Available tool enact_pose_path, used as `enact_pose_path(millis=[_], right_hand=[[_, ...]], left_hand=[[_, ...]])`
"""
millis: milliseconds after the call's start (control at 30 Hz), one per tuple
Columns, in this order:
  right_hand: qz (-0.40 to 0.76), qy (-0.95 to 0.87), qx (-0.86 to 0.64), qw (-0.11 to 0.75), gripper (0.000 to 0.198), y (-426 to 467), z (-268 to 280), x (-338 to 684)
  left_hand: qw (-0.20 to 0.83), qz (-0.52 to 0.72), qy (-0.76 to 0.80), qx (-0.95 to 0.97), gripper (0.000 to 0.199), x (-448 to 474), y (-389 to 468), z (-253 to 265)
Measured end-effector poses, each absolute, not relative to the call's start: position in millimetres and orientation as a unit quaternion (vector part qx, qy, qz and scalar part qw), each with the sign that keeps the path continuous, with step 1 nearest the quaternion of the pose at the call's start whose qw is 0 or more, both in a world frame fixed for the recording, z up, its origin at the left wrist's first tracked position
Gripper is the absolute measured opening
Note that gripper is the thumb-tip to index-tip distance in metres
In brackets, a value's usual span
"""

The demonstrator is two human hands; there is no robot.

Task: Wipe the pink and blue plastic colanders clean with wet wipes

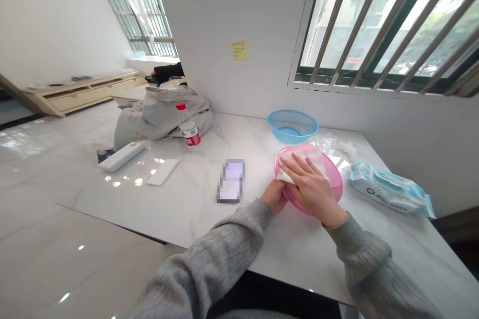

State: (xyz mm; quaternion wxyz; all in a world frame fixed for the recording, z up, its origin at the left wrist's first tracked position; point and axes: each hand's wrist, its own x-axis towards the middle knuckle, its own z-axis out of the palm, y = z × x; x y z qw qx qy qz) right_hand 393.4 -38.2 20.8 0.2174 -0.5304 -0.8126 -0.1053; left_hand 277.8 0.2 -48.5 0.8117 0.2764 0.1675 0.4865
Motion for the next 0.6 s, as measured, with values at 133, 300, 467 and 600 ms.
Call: enact_pose_path(millis=[133, 300, 467, 600], right_hand=[[-0.016, -0.825, -0.536, 0.177, 0.048, -2.5, 30.7, 410.0], [0.089, -0.808, -0.567, 0.136, 0.062, 37.3, 29.0, 434.9], [0.127, -0.778, -0.601, 0.129, 0.075, 52.8, 22.2, 448.4], [0.15, -0.762, -0.602, 0.187, 0.074, 57.6, 15.8, 460.6]], left_hand=[[0.838, 0.461, 0.114, 0.267, 0.052, 273.0, 9.7, -55.4], [0.843, 0.466, 0.194, 0.185, 0.049, 274.3, 17.3, -64.3], [0.795, 0.508, 0.24, 0.228, 0.042, 277.4, 20.6, -66.4], [0.769, 0.524, 0.287, 0.227, 0.023, 277.4, 24.4, -67.7]])
